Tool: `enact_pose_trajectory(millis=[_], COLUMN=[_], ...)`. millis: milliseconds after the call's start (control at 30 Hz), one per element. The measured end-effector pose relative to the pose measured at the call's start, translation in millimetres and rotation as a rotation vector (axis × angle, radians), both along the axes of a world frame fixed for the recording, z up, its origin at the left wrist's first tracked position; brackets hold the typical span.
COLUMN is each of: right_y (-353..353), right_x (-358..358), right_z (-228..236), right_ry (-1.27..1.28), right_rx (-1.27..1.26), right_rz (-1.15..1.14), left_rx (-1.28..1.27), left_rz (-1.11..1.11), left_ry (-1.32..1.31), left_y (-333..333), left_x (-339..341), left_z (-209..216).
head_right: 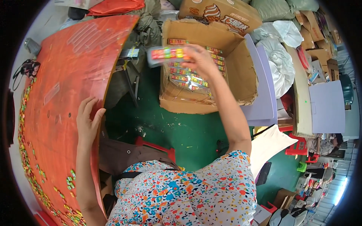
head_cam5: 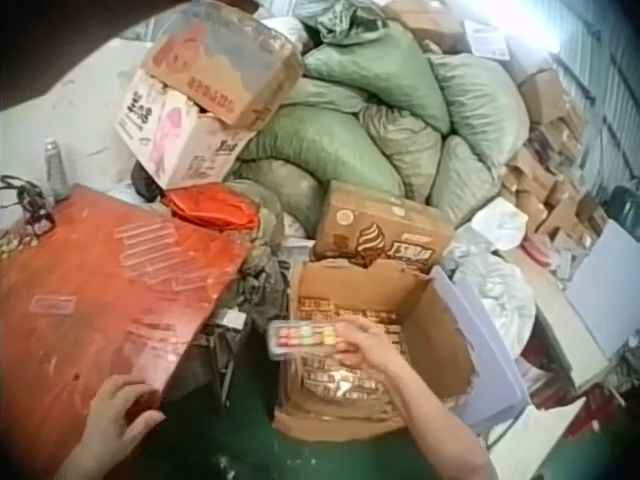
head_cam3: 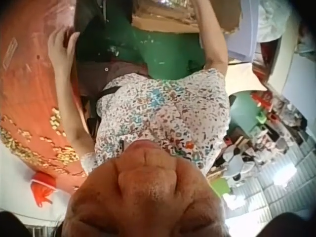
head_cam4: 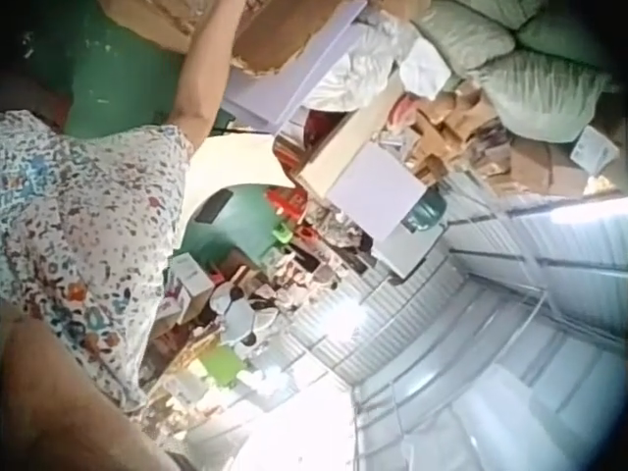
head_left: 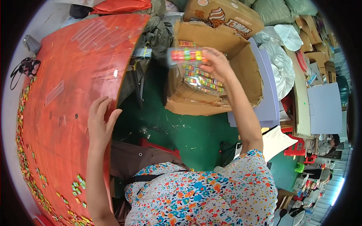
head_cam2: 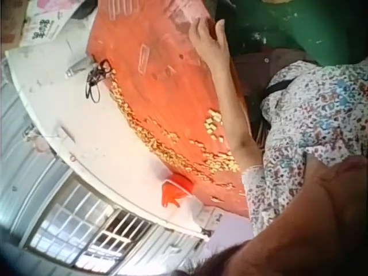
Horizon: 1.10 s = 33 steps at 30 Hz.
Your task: Sorting and packaging small colorful toy components into plastic trays and boxes.
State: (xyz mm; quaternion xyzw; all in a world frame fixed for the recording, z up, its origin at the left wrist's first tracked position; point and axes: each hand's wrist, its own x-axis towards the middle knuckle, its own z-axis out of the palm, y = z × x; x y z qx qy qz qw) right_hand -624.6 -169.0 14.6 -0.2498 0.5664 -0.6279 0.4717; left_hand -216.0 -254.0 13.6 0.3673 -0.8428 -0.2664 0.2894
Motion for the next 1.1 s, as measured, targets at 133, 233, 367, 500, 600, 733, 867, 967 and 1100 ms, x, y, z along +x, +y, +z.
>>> enact_pose_trajectory(millis=[133,233,367,500,600,733,867,967,1100], right_y=[35.5,59.1,67.1,65.3,59.0,60.9,62.6,57.7,65.4], right_x=[-95.9,-132.3,-154.4,-178.1,-183.6,-187.6,-193.2,-198.8,-226.2], right_z=[-64.6,-107.9,-148.2,-198.2,-216.8,-226.1,-229.6,-239.6,-260.1], right_ry=[0.039,0.031,-0.017,-0.061,-0.028,0.015,0.154,0.241,0.551], right_rx=[0.078,0.238,0.338,0.408,0.508,0.569,0.721,0.703,0.685], right_rz=[-0.058,-0.196,-0.313,-0.31,-0.307,-0.192,-0.115,-0.059,0.094], left_rx=[-0.186,-0.282,-0.249,-0.236,-0.235,-0.229,-0.225,-0.239,-0.24], left_rz=[-0.082,-0.102,-0.086,-0.067,-0.064,-0.052,-0.043,-0.03,-0.04], left_ry=[-0.242,-0.331,-0.394,-0.457,-0.49,-0.501,-0.516,-0.526,-0.501], left_y=[-7.9,-6.2,-5.8,-3.7,-3.6,-2.4,-1.5,-1.3,-3.1], left_x=[2.4,2.7,2.8,2.5,1.6,-0.1,-0.1,0.5,-3.2], left_z=[-22.7,-25.1,-22.0,-17.3,-17.6,-17.6,-16.3,-15.2,-19.9])
